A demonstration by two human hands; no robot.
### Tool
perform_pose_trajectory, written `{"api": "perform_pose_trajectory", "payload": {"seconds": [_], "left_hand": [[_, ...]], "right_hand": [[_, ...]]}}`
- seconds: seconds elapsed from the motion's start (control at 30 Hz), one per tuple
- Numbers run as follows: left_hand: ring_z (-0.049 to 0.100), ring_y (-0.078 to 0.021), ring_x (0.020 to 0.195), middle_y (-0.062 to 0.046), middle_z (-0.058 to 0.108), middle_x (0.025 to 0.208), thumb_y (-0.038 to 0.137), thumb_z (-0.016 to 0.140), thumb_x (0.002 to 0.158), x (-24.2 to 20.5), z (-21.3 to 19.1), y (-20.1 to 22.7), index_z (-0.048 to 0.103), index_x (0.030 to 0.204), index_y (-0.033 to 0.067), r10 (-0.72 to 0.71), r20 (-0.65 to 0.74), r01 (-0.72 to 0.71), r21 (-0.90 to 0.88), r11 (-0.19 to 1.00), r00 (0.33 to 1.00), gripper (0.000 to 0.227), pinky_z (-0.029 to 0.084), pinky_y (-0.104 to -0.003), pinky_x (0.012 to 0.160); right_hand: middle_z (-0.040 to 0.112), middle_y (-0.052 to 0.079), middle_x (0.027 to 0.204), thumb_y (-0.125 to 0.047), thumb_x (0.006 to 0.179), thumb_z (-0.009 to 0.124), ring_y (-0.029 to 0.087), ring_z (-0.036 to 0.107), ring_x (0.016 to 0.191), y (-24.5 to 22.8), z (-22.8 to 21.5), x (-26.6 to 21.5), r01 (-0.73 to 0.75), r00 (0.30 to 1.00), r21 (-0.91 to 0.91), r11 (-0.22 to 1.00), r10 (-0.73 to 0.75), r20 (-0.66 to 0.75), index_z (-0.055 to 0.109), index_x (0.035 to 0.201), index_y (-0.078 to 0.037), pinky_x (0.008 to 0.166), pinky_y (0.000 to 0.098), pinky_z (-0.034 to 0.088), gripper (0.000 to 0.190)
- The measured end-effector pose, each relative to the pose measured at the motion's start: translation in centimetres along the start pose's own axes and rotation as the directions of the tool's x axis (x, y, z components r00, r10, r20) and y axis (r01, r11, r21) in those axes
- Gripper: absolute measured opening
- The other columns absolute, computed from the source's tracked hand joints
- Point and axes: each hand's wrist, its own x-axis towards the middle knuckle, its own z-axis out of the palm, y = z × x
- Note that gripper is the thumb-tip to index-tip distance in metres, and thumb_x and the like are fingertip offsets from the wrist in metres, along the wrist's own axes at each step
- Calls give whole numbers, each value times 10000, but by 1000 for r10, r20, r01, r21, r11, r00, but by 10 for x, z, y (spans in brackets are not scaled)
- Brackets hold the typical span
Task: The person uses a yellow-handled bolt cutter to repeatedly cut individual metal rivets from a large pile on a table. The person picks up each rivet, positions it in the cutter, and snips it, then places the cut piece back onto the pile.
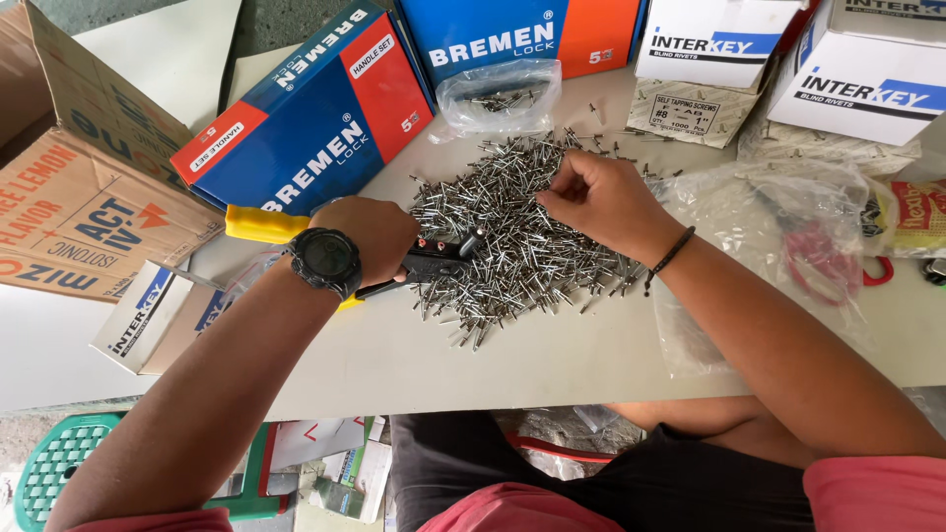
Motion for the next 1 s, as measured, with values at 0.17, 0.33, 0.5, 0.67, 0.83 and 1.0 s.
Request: {"api": "perform_pose_trajectory", "payload": {"seconds": [0.17, 0.33, 0.5, 0.67, 0.83, 1.0], "left_hand": [[756, -337, 916, -109, 779, 930, 376, 737, 903, 1, 13, -4, 752, 1074, 146, -8, -18, 6, -89, 996, 1000, 287, 591, -445, 841], [740, -395, 971, -153, 758, 927, 337, 691, 876, 6, 53, -12, 659, 1116, 115, 39, -44, -51, -339, 940, 998, 328, 583, -488, 843], [734, -417, 962, -166, 745, 893, 320, 657, 866, -3, 53, -8, 638, 1097, 116, 36, -89, -65, -354, 933, 995, 309, 579, -503, 821], [743, -387, 968, -138, 754, 899, 349, 653, 865, 2, 56, -12, 640, 1066, 129, 38, -78, -62, -337, 940, 996, 298, 588, -483, 825], [740, -397, 982, -159, 754, 919, 292, 648, 873, 5, 53, -13, 638, 1064, 106, 62, -71, -80, -276, 958, 996, 266, 594, -499, 830], [742, -393, 1004, -151, 758, 963, 330, 669, 908, 5, 48, -12, 641, 1126, 138, 59, -34, -66, -252, 966, 998, 292, 597, -472, 852]], "right_hand": [[630, 94, 847, 15, 906, 690, 156, 583, 736, -16, 11, 1, -39, 999, 258, 965, 35, 18, 593, 1065, -18, 633, 269, 485, 189], [629, 158, 946, 44, 1019, 507, 158, 519, 706, -45, 31, 4, 100, 991, 196, 976, -115, 67, 586, 1256, 38, 632, 269, 459, 250], [671, 127, 928, 8, 999, 592, 145, 592, 714, -36, 57, 9, 139, 990, 269, 953, -136, -29, 536, 1233, 17, 613, 240, 473, 241], [711, 148, 937, -2, 993, 619, 144, 660, 751, -36, 71, 9, 165, 986, 297, 941, -163, -32, 558, 1196, 13, 651, 236, 522, 212], [737, 187, 999, 7, 986, 638, 187, 724, 842, -29, 75, 5, 173, 985, 326, 930, -162, -61, 573, 1185, 20, 732, 288, 593, 210], [731, 214, 1046, 10, 977, 643, 209, 740, 919, -20, 73, 3, 126, 992, 393, 911, -112, -58, 561, 1160, 18, 774, 309, 614, 201]]}}
